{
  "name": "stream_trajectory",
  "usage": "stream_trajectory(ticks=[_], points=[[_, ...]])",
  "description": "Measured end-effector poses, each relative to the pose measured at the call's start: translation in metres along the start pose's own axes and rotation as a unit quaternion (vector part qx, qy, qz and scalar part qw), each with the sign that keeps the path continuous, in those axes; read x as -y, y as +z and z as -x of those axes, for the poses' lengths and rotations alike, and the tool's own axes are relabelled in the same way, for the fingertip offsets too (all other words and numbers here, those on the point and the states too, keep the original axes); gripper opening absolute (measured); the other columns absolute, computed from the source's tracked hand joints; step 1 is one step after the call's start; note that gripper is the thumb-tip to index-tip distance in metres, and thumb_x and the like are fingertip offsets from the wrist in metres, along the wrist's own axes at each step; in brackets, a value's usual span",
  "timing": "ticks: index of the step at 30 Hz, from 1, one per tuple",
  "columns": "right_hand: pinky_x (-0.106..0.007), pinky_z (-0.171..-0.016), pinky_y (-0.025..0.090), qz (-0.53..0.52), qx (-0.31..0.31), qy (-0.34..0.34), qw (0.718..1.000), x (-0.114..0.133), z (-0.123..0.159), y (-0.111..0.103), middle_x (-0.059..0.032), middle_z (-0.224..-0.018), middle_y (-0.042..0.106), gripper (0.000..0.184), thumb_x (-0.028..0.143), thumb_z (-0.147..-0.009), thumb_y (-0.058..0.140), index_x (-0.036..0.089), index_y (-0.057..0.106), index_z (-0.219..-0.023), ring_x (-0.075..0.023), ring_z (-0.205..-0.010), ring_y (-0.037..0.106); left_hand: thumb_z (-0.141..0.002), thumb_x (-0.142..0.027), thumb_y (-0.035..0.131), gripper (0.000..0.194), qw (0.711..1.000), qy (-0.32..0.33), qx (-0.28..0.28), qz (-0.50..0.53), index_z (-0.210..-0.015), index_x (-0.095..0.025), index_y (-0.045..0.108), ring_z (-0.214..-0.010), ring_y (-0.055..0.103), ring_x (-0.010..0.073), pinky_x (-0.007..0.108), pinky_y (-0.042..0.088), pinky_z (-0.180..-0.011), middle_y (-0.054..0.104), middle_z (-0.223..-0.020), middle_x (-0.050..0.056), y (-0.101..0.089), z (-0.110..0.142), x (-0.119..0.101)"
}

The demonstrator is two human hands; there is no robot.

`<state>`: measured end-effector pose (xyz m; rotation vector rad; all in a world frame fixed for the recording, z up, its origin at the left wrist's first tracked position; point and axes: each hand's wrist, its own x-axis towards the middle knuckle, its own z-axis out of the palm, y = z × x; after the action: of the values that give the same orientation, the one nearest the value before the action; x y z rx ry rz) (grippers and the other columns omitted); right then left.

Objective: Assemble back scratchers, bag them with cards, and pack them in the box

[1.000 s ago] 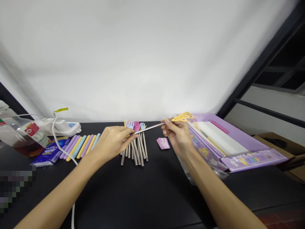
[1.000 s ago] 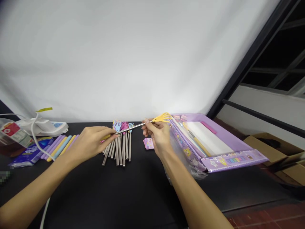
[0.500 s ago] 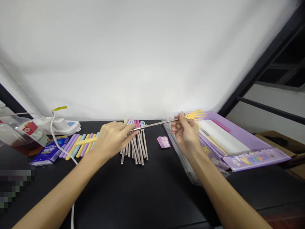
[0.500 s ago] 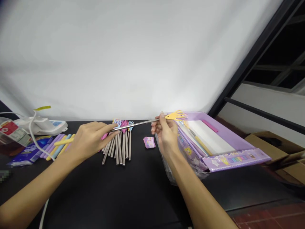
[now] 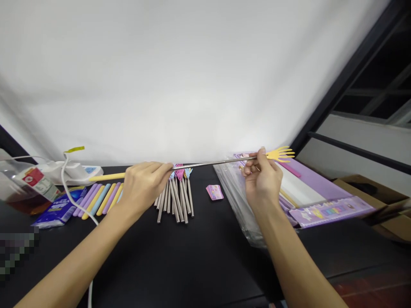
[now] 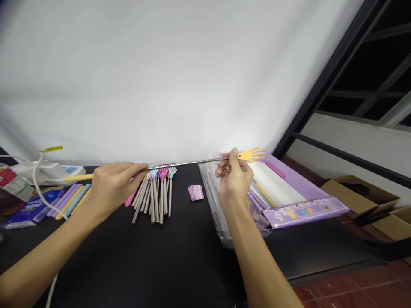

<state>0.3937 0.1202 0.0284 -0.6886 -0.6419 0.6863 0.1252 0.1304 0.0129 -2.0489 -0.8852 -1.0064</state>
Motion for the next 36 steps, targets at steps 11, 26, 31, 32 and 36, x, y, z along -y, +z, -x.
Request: stream_trajectory(ticks=[11, 26, 31, 32, 36], points=[[-0.019, -0.041, 0.038, -0.010, -0.019, 0.079, 0.997, 0.015, 0.009, -0.044, 0.0002, -0.066, 0.063, 0.035, 0.038, -0.064, 0.091, 0.015, 0.065, -0.068, -0.0061, -0.050, 0.052, -0.099, -0.014, 0.053, 0.013, 0.991, 0.111, 0.031, 0.063, -0.097, -0.016, 0.066, -0.076, 0.064, 0.0188, 0.032, 0.051, -0.070, 0.069, -0.082, 0.005, 0.012, -0.018, -0.022], [-0.022, -0.044, 0.043, -0.026, -0.005, 0.095, 0.995, 0.016, 0.005, -0.066, 0.0003, -0.060, 0.060, 0.045, 0.062, -0.079, 0.074, 0.018, 0.066, -0.072, -0.0087, -0.050, 0.052, -0.099, -0.015, 0.055, 0.018, 0.985, 0.152, 0.035, 0.075, -0.113, -0.018, 0.066, -0.079, 0.065, 0.0198, 0.034, 0.049, -0.074, 0.073, -0.092, 0.006, 0.025, -0.039, -0.032], [-0.018, -0.043, 0.040, -0.038, -0.031, 0.099, 0.994, 0.023, 0.003, -0.077, -0.0006, -0.057, 0.060, 0.041, 0.054, -0.076, 0.081, 0.015, 0.069, -0.069, -0.0060, -0.047, 0.048, -0.100, -0.012, 0.052, 0.016, 0.980, 0.162, 0.047, 0.101, -0.107, -0.015, 0.065, -0.076, 0.061, 0.0184, 0.033, 0.050, -0.071, 0.071, -0.090, 0.007, 0.037, -0.044, -0.048], [-0.018, -0.043, 0.040, -0.039, -0.033, 0.093, 0.994, 0.025, 0.003, -0.079, -0.0009, -0.058, 0.061, 0.037, 0.049, -0.075, 0.083, 0.015, 0.070, -0.070, -0.0060, -0.048, 0.049, -0.100, -0.013, 0.051, 0.015, 0.981, 0.155, 0.050, 0.100, -0.104, -0.015, 0.066, -0.074, 0.060, 0.0180, 0.033, 0.049, -0.070, 0.069, -0.087, 0.007, 0.038, -0.046, -0.050], [-0.016, -0.043, 0.039, -0.048, -0.050, 0.070, 0.995, 0.030, -0.002, -0.084, -0.0001, -0.059, 0.062, 0.025, 0.036, -0.077, 0.083, 0.016, 0.069, -0.071, -0.0056, -0.048, 0.050, -0.102, -0.018, 0.050, 0.018, 0.985, 0.143, 0.056, 0.084, -0.095, -0.016, 0.066, -0.071, 0.057, 0.0176, 0.032, 0.048, -0.069, 0.064, -0.078, 0.005, 0.039, -0.047, -0.053]])
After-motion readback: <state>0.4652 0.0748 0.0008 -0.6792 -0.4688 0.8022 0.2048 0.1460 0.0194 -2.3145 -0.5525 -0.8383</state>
